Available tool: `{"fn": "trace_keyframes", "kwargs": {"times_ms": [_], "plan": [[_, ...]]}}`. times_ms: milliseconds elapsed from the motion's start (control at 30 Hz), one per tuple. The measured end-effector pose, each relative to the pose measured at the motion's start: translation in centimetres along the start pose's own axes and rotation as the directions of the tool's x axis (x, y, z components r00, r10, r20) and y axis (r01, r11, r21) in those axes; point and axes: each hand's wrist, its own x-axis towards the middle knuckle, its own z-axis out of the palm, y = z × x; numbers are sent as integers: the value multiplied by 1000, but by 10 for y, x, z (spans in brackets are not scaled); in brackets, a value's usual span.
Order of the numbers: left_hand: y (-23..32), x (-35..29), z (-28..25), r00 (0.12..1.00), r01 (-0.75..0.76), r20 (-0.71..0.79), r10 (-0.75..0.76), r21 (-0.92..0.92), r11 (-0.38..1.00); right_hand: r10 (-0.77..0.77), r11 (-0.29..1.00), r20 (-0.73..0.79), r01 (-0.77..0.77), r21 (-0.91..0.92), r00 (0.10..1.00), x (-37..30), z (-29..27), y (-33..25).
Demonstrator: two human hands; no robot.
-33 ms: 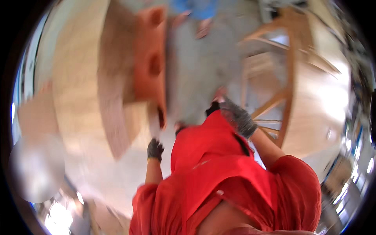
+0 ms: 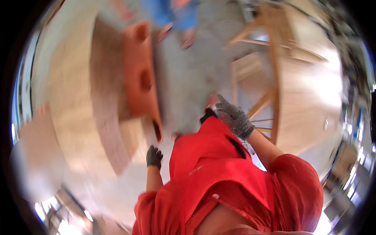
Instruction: The person repeatedly picks up light-colored wood planks from a workbench and stacks them onto a growing pile on an orange pallet. They handle the planks one by one, occasionally flipping them to align the stack, and continue this process throughout the clip.
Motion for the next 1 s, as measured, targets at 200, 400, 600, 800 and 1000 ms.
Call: {"fn": "trace_keyframes", "kwargs": {"times_ms": [200, 400, 600, 800, 1000], "plan": [[114, -55, 261, 711, -556, 616, 340, 195, 808, -6, 996, -702, 65, 57, 712, -18, -199, -36], [172, -146, 524, 453, -700, 817, 357, 78, 710, 257, 963, -895, -19, 269, 363, -41, -317, -6], [150, -218, 665, 422, -503, 903, 82, 158, 850, 63, 920, -958, -389, -53, 279, -17, -430, 10], [145, -275, 702, 391, -694, 921, 9, 288, 660, 159, 715, -947, -694, -85, 280, 7, -555, 8], [142, -284, 737, 549, -452, 832, -81, 377, 809, 321, 642, -840, -753, -146, 437, 72, -652, 34]]}}
